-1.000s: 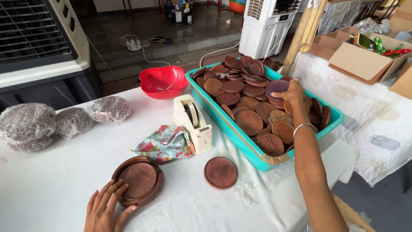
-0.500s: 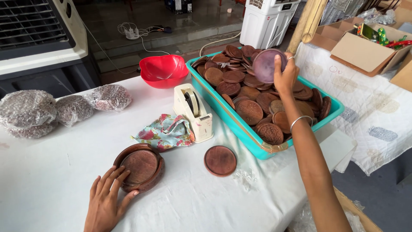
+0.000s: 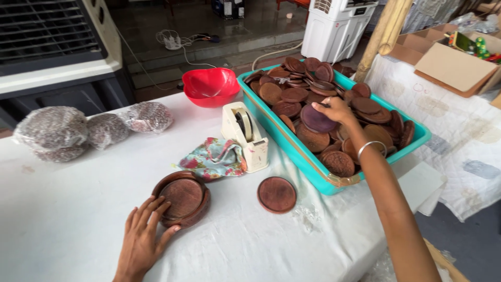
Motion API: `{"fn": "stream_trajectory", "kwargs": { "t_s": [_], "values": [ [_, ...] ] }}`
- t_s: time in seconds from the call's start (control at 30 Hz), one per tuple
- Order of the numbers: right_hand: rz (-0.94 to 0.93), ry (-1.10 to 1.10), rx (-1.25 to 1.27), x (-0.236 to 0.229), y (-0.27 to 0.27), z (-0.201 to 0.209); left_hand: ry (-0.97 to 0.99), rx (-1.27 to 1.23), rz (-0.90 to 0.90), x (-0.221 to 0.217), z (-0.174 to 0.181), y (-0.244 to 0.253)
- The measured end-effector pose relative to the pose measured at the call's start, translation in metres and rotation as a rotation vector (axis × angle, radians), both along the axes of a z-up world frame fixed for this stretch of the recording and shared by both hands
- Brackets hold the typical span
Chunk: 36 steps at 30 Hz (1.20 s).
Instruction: Cleaning the interior and exterior of a small wooden bowl and lid using a cloth, then selecting carved wooden coasters from a tray.
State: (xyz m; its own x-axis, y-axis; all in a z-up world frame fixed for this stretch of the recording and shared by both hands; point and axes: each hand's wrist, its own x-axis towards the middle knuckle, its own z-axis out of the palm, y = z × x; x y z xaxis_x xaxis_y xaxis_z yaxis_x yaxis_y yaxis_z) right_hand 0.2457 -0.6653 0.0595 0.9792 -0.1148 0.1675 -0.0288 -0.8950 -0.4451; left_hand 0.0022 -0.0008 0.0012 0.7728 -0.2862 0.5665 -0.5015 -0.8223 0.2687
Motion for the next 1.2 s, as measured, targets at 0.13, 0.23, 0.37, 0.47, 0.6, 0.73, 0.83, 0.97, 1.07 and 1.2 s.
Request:
{"fn": "stream_trajectory", "kwargs": {
  "t_s": [0.13, 0.23, 0.37, 0.47, 0.6, 0.73, 0.83, 0.97, 1.07, 1.2],
  "values": [
    [0.269, 0.020, 0.295, -0.004, 0.014, 0.000, 0.003, -0.017, -0.028, -0.002, 0.004, 0.000],
    [0.124, 0.027, 0.093, -0.013, 0.039, 0.011, 0.009, -0.010, -0.030, -0.001, 0.003, 0.000],
    [0.075, -0.060, -0.027, -0.004, 0.037, -0.002, 0.016, -0.003, -0.009, -0.001, 0.001, -0.001],
    [0.006, -0.124, -0.092, -0.001, 0.038, -0.011, 0.032, 0.005, 0.007, 0.000, 0.000, -0.001],
    [-0.040, -0.076, 0.003, -0.010, 0.036, -0.007, 0.034, 0.018, 0.005, -0.002, -0.002, 0.001],
    [0.121, 0.097, 0.118, -0.008, 0.031, 0.005, 0.014, 0.010, -0.005, 0.000, -0.001, 0.001],
    [0.195, 0.161, 0.179, -0.028, 0.051, 0.029, 0.044, 0.033, 0.018, 0.001, -0.005, 0.001],
    [0.222, 0.134, 0.317, -0.048, 0.062, 0.048, 0.038, 0.020, 0.009, 0.000, 0.000, 0.000],
    [0.221, -0.011, 0.502, -0.052, 0.059, 0.056, 0.017, 0.003, -0.016, 0.001, -0.001, 0.000],
    [0.022, -0.283, 0.718, -0.040, 0.041, 0.049, 0.038, 0.033, 0.012, 0.003, -0.007, 0.002]
  ]
}}
